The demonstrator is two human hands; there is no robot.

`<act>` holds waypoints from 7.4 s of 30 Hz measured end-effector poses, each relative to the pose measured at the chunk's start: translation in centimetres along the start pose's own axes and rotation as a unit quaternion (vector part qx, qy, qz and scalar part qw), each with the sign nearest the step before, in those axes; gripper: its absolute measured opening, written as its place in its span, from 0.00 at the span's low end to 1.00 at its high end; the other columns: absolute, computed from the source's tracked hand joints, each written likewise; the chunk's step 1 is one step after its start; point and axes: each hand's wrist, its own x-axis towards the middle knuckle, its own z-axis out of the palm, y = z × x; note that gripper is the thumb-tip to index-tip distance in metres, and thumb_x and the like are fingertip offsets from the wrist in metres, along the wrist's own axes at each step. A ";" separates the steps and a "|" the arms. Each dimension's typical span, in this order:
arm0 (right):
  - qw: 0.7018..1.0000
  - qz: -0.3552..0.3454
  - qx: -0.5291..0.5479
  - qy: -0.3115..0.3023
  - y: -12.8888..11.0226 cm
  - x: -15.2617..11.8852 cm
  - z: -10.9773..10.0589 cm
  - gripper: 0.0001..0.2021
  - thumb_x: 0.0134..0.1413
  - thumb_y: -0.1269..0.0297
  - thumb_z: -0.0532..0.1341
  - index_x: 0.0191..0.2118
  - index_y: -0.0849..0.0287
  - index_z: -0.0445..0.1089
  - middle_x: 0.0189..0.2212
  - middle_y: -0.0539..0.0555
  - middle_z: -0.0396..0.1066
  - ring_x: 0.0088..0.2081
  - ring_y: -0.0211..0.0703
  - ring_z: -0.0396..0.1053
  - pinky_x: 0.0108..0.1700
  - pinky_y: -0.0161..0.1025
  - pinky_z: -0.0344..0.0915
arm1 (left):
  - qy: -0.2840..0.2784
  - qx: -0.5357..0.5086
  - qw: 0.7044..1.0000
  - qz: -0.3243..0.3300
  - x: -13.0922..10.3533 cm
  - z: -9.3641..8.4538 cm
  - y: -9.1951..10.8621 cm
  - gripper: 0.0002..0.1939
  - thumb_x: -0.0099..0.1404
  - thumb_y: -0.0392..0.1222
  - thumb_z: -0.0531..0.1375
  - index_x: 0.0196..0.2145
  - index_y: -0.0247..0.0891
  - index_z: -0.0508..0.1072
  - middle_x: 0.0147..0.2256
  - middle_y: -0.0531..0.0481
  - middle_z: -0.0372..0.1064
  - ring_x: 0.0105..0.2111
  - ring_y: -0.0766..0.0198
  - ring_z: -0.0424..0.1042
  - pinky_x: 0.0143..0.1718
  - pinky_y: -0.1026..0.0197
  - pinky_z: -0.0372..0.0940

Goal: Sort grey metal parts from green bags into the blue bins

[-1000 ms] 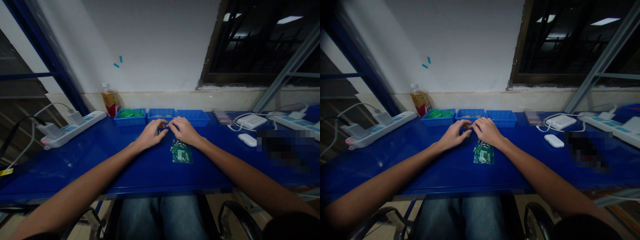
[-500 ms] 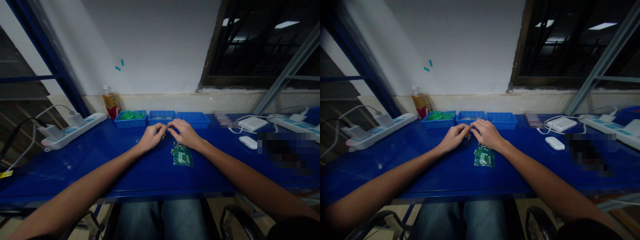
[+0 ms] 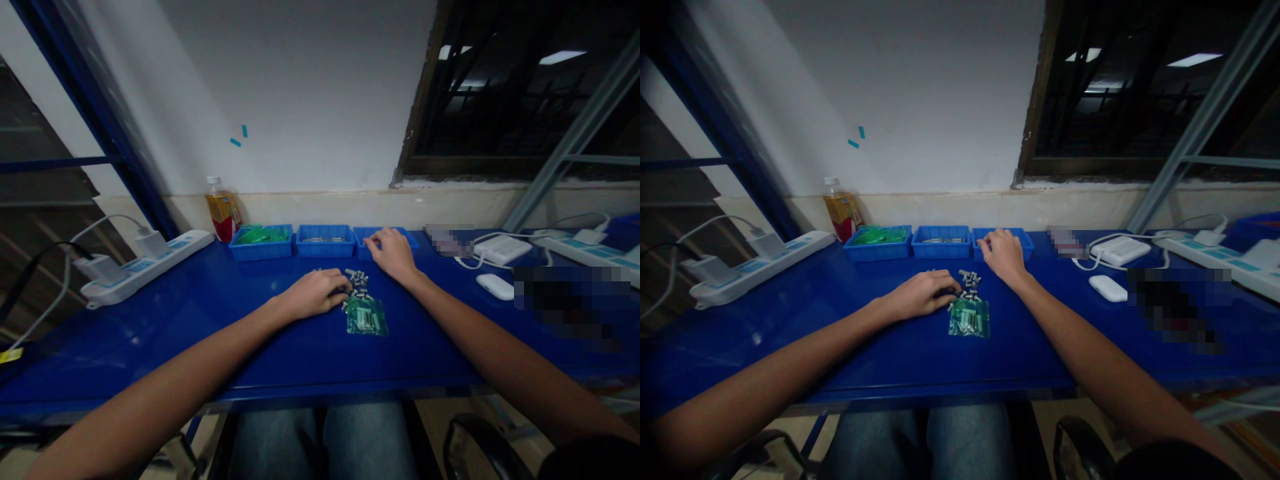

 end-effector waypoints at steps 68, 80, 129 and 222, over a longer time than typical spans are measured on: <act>0.985 -0.136 0.108 -0.015 -4.0 -1.2 -2.1 0.08 0.57 0.60 0.56 0.37 0.57 0.69 0.35 0.55 0.71 0.42 0.49 0.63 0.42 0.44 0.54 | 0.125 -0.016 0.983 -0.132 0.2 -1.2 -1.1 0.10 0.64 0.40 0.51 0.29 0.36 0.70 0.31 0.49 0.70 0.33 0.61 0.65 0.40 0.55 0.59; 0.965 -0.214 0.140 -0.051 -5.7 -1.9 -2.0 0.10 0.63 0.63 0.52 0.34 0.59 0.68 0.31 0.54 0.70 0.36 0.44 0.63 0.39 0.40 0.53 | 0.169 -0.046 0.974 -0.140 0.1 -0.6 -1.4 0.13 0.68 0.44 0.48 0.36 0.36 0.69 0.32 0.49 0.68 0.35 0.61 0.66 0.40 0.57 0.61; 0.999 0.035 0.002 -0.032 0.6 0.0 0.3 0.15 0.60 0.58 0.51 0.31 0.58 0.72 0.35 0.58 0.72 0.41 0.51 0.64 0.40 0.44 0.56 | -0.037 0.063 0.997 -0.004 -0.2 -1.6 0.3 0.09 0.62 0.37 0.55 0.36 0.39 0.75 0.37 0.51 0.75 0.37 0.63 0.71 0.40 0.60 0.59; 1.000 0.002 0.024 0.010 -0.1 0.0 0.4 0.16 0.59 0.58 0.53 0.27 0.59 0.71 0.29 0.57 0.71 0.38 0.51 0.63 0.37 0.43 0.51 | -0.009 -0.009 0.997 -0.073 -0.4 -1.7 0.2 0.10 0.63 0.47 0.57 0.32 0.36 0.67 0.28 0.53 0.65 0.27 0.67 0.64 0.29 0.65 0.57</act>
